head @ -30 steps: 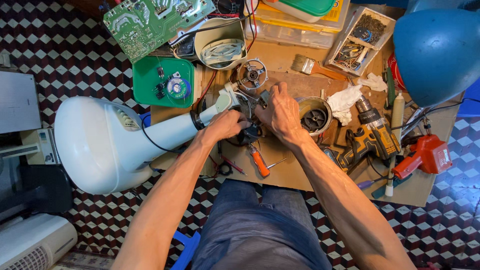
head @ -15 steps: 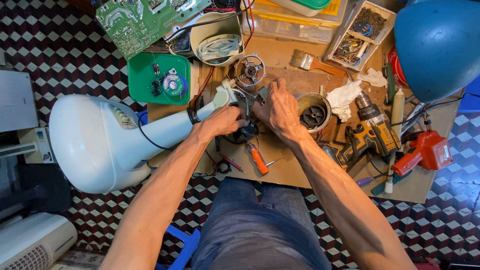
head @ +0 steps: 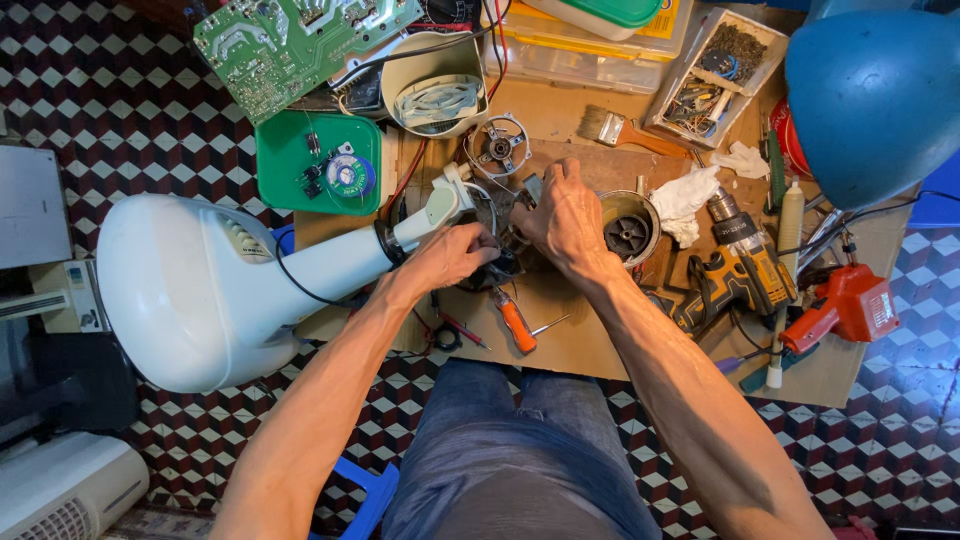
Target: The person disassembles a small motor or appliance component on a cluttered workbench. They remove parts, separate wires, and place components into a small metal tin. The person then reassembles the device and continues to manipulate its internal parts.
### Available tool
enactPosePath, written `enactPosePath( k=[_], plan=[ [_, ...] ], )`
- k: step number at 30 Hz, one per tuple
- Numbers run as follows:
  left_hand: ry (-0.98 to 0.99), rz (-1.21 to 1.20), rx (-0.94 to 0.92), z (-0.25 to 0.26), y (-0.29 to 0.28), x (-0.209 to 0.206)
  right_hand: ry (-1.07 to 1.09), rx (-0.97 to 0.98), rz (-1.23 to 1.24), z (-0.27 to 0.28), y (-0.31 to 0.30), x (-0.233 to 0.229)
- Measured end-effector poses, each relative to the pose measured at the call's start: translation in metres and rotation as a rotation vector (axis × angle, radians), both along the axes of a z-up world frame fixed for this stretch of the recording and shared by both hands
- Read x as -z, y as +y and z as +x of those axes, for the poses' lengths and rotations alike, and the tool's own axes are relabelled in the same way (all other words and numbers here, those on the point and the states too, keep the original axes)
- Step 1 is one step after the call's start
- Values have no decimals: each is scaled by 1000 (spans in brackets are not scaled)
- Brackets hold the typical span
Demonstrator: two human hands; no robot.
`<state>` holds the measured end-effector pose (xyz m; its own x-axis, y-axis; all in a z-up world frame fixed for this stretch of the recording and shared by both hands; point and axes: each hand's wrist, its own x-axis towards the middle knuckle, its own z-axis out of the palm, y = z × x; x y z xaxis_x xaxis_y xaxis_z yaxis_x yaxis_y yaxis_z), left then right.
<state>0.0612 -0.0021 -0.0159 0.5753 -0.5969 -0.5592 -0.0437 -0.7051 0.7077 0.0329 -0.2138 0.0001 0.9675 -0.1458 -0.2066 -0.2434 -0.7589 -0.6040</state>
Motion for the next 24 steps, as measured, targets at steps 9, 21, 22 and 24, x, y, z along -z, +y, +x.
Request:
enactPosePath(
  k=[9,21,22,24],
  plan=[
    [-419,-257,-133,-21,9,9,-22,15,9,0,-11,4],
    [-352,-219,-24,-11,8,14,-27,-17,68,-2,-16,-2],
    [-327,-224,-42,-10,6,15,-41,-23,97,-3,-17,-3],
    [-279,-234,-78,-9,1,14,-18,-3,107,-3,-17,-3]
  ],
)
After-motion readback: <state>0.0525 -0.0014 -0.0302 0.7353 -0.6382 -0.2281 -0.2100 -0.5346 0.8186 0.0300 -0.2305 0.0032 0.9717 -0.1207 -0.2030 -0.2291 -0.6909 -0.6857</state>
